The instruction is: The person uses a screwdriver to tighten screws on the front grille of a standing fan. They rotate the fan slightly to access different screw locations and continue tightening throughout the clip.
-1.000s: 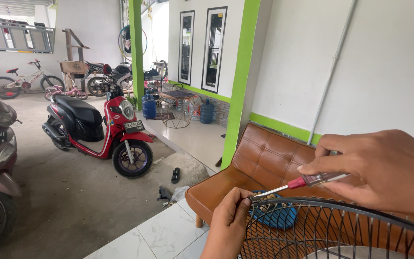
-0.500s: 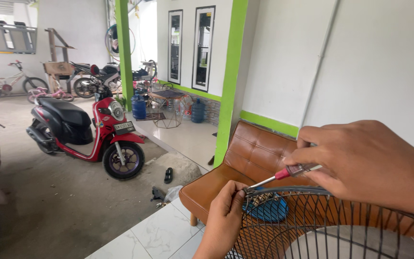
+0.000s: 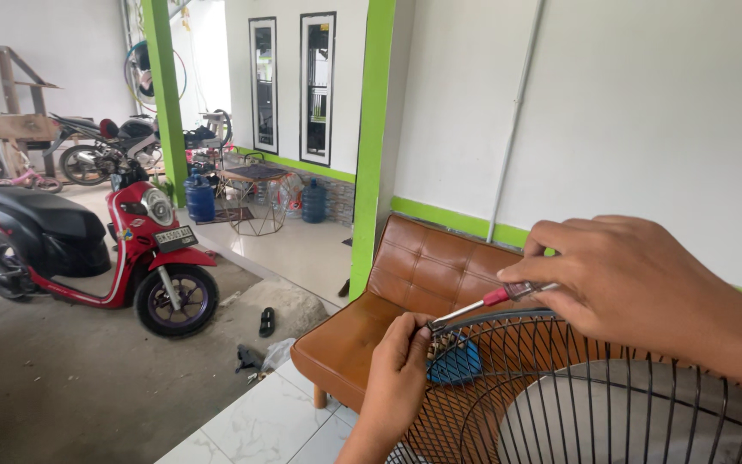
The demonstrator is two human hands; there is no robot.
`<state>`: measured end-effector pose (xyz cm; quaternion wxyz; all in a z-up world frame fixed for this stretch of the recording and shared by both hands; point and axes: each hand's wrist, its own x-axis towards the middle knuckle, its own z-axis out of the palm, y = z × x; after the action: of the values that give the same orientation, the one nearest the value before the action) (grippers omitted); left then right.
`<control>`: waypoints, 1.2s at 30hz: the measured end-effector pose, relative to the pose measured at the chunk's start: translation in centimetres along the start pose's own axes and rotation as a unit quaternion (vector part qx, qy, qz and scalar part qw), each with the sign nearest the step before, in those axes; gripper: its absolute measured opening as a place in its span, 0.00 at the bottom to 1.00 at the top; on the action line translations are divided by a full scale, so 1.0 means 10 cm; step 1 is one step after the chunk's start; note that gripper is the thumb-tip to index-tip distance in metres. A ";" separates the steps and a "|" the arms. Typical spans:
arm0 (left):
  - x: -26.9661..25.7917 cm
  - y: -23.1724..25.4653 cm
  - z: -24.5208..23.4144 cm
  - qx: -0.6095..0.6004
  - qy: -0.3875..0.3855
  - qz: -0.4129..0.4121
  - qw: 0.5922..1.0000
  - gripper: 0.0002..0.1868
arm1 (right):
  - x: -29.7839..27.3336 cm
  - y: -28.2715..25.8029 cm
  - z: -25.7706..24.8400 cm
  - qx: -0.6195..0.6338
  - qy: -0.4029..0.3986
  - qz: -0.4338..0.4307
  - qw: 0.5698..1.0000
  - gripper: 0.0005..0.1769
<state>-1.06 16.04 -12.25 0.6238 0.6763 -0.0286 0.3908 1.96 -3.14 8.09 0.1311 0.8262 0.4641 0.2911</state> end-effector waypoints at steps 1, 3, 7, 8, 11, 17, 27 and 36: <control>0.01 0.00 0.01 -0.002 0.002 0.000 1.000 0.06 | 0.00 0.01 0.02 -0.002 -0.011 0.015 1.000 0.21; 0.01 0.01 0.02 -0.003 0.005 0.000 1.000 0.05 | -0.01 0.01 0.03 0.000 -0.022 0.032 0.999 0.21; -0.01 0.03 0.02 -0.007 0.000 -0.019 1.000 0.05 | -0.03 0.01 0.07 0.017 -0.008 0.020 1.000 0.20; -0.01 0.03 0.02 -0.006 -0.003 -0.031 0.999 0.05 | -0.03 0.02 0.07 0.013 -0.017 0.025 0.999 0.20; -0.01 0.04 0.01 0.002 0.000 -0.036 0.999 0.05 | 0.00 0.03 0.12 0.012 -0.053 0.052 0.997 0.19; 0.01 0.08 0.05 0.025 0.016 -0.028 0.999 0.07 | 0.03 0.08 0.14 0.049 0.010 -0.037 0.998 0.18; -0.03 0.10 0.05 0.037 0.035 -0.034 0.998 0.07 | 0.22 -0.05 -0.05 0.076 -0.185 0.084 0.976 0.13; -0.04 0.08 0.04 0.043 0.033 -0.014 0.998 0.06 | 0.28 0.13 0.06 0.040 -0.171 0.015 0.984 0.19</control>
<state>-1.51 15.34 -11.76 0.6003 0.6892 0.0179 0.4054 4.40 -1.45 9.24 0.1708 0.8752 0.4338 0.1290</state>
